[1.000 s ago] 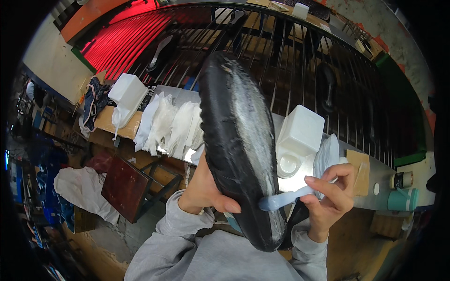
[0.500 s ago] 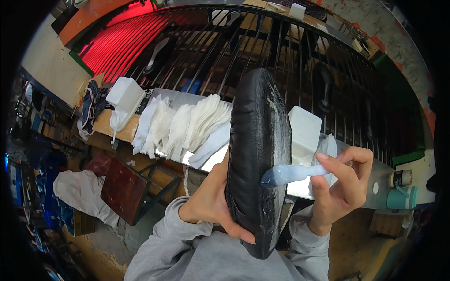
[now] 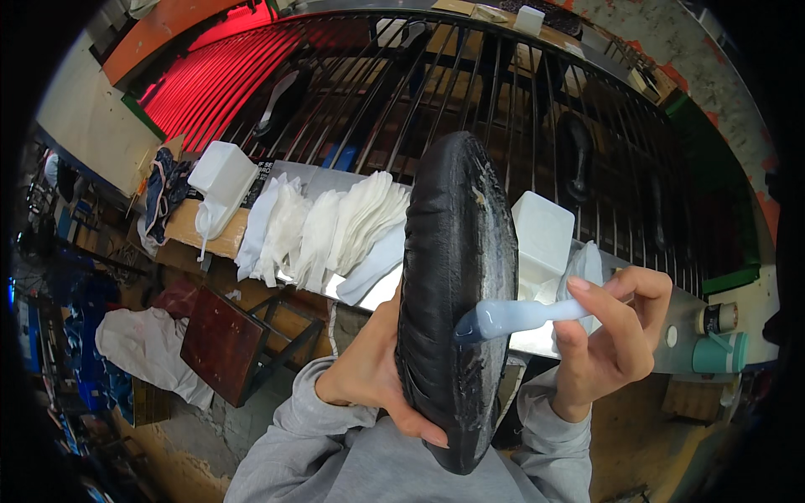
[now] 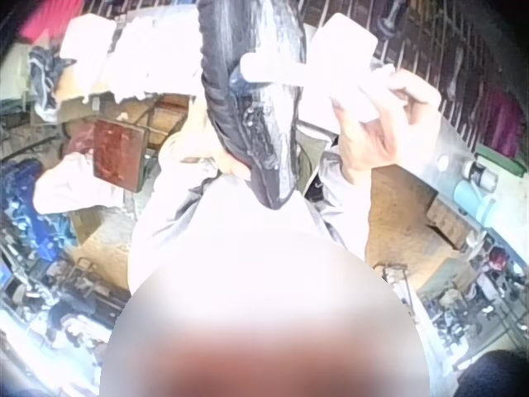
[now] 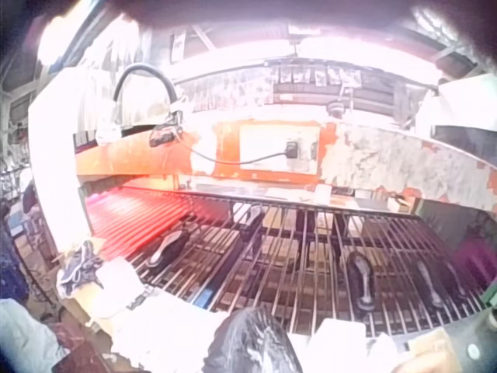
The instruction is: The person repeatedly applies a white substance to the sole and sides of a black shoe using a small brush, then wipes the shoe with a cloth. The person rotates the shoe to cover different areas and continues the process throughout the clip.
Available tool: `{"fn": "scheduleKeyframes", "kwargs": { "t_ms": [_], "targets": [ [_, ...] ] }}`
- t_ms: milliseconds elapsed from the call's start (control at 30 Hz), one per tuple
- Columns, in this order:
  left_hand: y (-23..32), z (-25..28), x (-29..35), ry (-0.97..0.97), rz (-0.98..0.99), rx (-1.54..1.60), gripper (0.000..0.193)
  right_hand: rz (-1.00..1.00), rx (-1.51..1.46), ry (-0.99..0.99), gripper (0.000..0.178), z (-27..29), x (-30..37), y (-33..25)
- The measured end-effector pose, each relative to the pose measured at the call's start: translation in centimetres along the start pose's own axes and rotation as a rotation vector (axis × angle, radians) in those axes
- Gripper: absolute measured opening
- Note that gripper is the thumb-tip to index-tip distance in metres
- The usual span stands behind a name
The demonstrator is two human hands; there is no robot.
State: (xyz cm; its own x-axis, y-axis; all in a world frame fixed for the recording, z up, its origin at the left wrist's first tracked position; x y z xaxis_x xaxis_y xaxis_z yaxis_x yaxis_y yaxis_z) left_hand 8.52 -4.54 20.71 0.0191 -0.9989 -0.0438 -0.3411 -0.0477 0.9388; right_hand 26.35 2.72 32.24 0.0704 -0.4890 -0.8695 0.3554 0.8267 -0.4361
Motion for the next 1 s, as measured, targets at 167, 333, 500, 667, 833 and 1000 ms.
{"fn": "scheduleKeyframes", "kwargs": {
  "t_ms": [167,333,500,667,833,1000],
  "targets": [
    [1.7,-0.2,-0.1,0.0,-0.122,-0.138,0.135,-0.051,-0.032,0.0,0.04,-0.2,0.0,0.4],
    [3.6,-0.6,-0.6,-0.049,-0.397,-0.364,0.129,-0.029,-0.006,0.037,0.039,-0.1,-0.6,0.4],
    [4.1,-1.3,-0.1,-0.083,-0.474,-0.469,0.123,-0.031,0.016,0.09,0.035,0.1,-1.6,0.8],
    [3.9,-1.9,0.2,-0.015,-0.475,-0.404,0.123,-0.124,0.03,0.127,0.033,0.3,-2.1,2.0],
    [3.4,-1.6,0.1,-0.043,-0.268,-0.31,0.124,-0.088,-0.157,0.054,0.039,0.4,-1.3,2.1],
    [4.7,-1.3,-0.1,-0.074,-0.437,-0.449,0.132,-0.059,-0.251,0.009,0.044,0.4,0.0,2.3]
  ]
}}
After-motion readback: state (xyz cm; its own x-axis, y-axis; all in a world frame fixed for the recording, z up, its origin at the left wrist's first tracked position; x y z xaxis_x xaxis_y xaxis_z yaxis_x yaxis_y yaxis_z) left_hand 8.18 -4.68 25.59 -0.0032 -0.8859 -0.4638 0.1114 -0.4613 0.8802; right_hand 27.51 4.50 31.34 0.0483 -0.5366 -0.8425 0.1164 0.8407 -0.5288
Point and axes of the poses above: each hand's wrist, its own x-axis away from the middle knuckle, its own z-axis out of the back of the hand, y = z × x, the point moved 7 cm from there along -x, towards the middle knuckle, and after that the axes turned 9 degrees about y, right-handed, at the moved point
